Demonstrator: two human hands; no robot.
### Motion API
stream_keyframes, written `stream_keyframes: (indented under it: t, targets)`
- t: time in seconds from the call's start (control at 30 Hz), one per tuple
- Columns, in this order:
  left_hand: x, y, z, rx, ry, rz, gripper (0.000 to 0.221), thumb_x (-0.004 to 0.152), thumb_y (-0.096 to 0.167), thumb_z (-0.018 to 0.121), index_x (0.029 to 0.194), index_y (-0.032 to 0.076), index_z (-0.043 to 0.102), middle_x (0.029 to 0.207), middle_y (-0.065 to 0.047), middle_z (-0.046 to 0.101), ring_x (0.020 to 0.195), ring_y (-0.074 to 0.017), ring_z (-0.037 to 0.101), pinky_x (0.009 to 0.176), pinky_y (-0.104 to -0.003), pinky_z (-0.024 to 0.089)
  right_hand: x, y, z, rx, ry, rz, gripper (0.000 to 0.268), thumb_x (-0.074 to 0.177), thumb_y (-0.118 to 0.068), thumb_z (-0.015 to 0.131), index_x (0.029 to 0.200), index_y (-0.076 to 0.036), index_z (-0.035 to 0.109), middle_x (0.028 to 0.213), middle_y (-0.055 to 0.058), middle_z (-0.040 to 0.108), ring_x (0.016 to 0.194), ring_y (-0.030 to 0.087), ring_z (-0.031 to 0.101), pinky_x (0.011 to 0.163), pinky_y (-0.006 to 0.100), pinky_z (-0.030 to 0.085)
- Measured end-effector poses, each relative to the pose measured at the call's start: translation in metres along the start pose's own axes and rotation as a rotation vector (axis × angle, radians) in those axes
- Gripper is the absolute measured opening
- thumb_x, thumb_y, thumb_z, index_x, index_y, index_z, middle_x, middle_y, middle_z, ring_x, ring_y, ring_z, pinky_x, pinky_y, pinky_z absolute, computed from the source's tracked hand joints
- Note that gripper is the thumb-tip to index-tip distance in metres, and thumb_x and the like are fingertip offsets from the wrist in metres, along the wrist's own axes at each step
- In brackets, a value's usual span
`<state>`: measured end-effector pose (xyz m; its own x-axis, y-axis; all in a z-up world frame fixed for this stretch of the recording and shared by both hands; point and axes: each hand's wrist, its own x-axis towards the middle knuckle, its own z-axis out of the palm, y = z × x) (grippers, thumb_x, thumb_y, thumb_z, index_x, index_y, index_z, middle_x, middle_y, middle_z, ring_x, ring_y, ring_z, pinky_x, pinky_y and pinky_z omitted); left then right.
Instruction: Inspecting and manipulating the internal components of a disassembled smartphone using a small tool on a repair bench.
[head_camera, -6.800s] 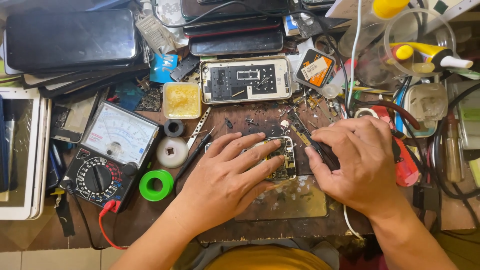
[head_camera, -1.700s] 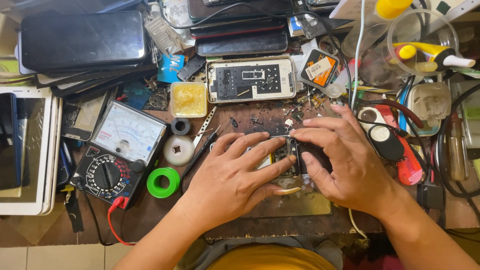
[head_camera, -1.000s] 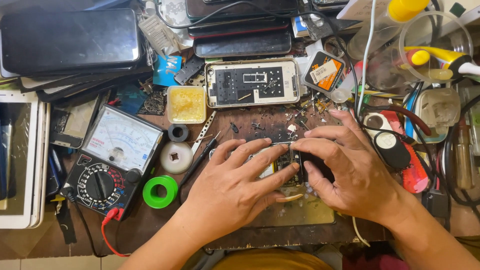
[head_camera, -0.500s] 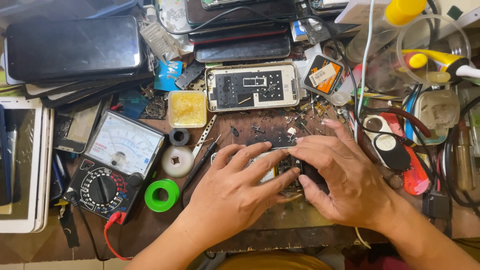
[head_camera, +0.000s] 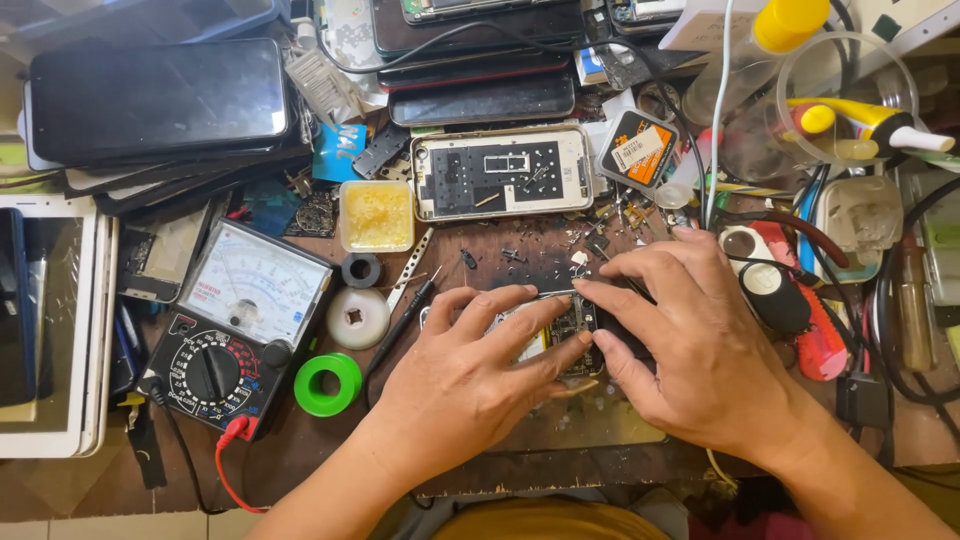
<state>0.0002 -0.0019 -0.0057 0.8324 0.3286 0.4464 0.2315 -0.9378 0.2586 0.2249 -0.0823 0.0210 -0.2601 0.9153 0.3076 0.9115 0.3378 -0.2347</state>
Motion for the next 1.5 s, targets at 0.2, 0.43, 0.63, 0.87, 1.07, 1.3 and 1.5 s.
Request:
stream_keyframes:
  t: [0.2,0.43,0.63,0.87,1.07,1.3,1.5]
  targets:
    - [0.000,0.001,-0.003,-0.002,0.000,-0.001,0.034,0.097,0.037,0.079,0.127,0.025,0.067,0.135,-0.005,0.063,0.121,-0.0293,0.061,0.094,-0.047,0.042,0.000,-0.003,0.003,0.111,-0.023,0.048,0.035,0.088,-0.013,0.066,0.122,-0.005,0.068,0.114,0.013,0.063,0.107,0.035,0.053,0.103,0.050,0.042]
    - [-0.002,0.002,-0.003,0.010,0.066,0.012,0.027,0.100,0.039,0.077,0.122,0.027,0.069,0.127,-0.003,0.062,0.119,-0.0279,0.062,0.093,-0.046,0.043,-0.001,-0.007,0.005,0.119,-0.042,0.153,0.033,0.083,-0.020,0.066,0.115,-0.010,0.069,0.113,0.007,0.068,0.105,0.031,0.054,0.096,0.042,0.041]
    - [-0.002,0.004,-0.009,0.061,0.107,0.004,0.022,0.099,0.032,0.080,0.119,0.029,0.070,0.124,0.000,0.059,0.121,-0.0245,0.061,0.094,-0.045,0.041,0.001,-0.011,-0.001,0.251,-0.092,0.274,0.030,0.085,-0.022,0.067,0.112,-0.010,0.067,0.108,0.005,0.070,0.104,0.027,0.054,0.093,0.038,0.042]
    - [-0.006,0.006,-0.007,0.083,0.136,0.014,0.026,0.102,0.015,0.068,0.125,0.027,0.070,0.131,0.000,0.062,0.122,-0.0232,0.063,0.097,-0.044,0.042,0.007,-0.016,0.001,0.449,-0.110,0.572,0.026,0.084,-0.024,0.073,0.110,-0.021,0.075,0.079,-0.007,0.079,0.071,0.007,0.073,0.073,0.026,0.056]
    - [-0.005,0.007,-0.008,0.149,0.196,0.011,0.023,0.103,0.016,0.068,0.123,0.027,0.070,0.129,0.001,0.062,0.121,-0.0204,0.064,0.098,-0.040,0.043,0.013,-0.012,0.011,0.783,-0.024,0.702,0.041,0.083,-0.007,0.078,0.123,-0.013,0.071,0.093,0.003,0.074,0.083,0.007,0.073,0.082,0.020,0.061]
    - [0.001,0.001,-0.017,-0.018,0.177,-0.049,0.040,0.102,0.046,0.070,0.135,0.024,0.067,0.138,-0.007,0.051,0.133,-0.0276,0.057,0.113,-0.048,0.041,0.010,0.001,0.016,0.953,0.110,0.665,0.038,0.087,-0.005,0.077,0.124,-0.010,0.067,0.093,0.001,0.071,0.087,0.006,0.068,0.084,0.018,0.056]
    - [0.034,-0.004,-0.035,-0.032,0.080,-0.248,0.065,0.093,0.054,0.073,0.143,0.018,0.055,0.133,-0.011,0.056,0.125,-0.0334,0.055,0.103,-0.052,0.040,0.013,0.007,0.012,0.975,0.219,0.661,0.041,0.088,-0.004,0.077,0.126,-0.009,0.064,0.096,0.002,0.069,0.090,0.006,0.067,0.087,0.017,0.055]
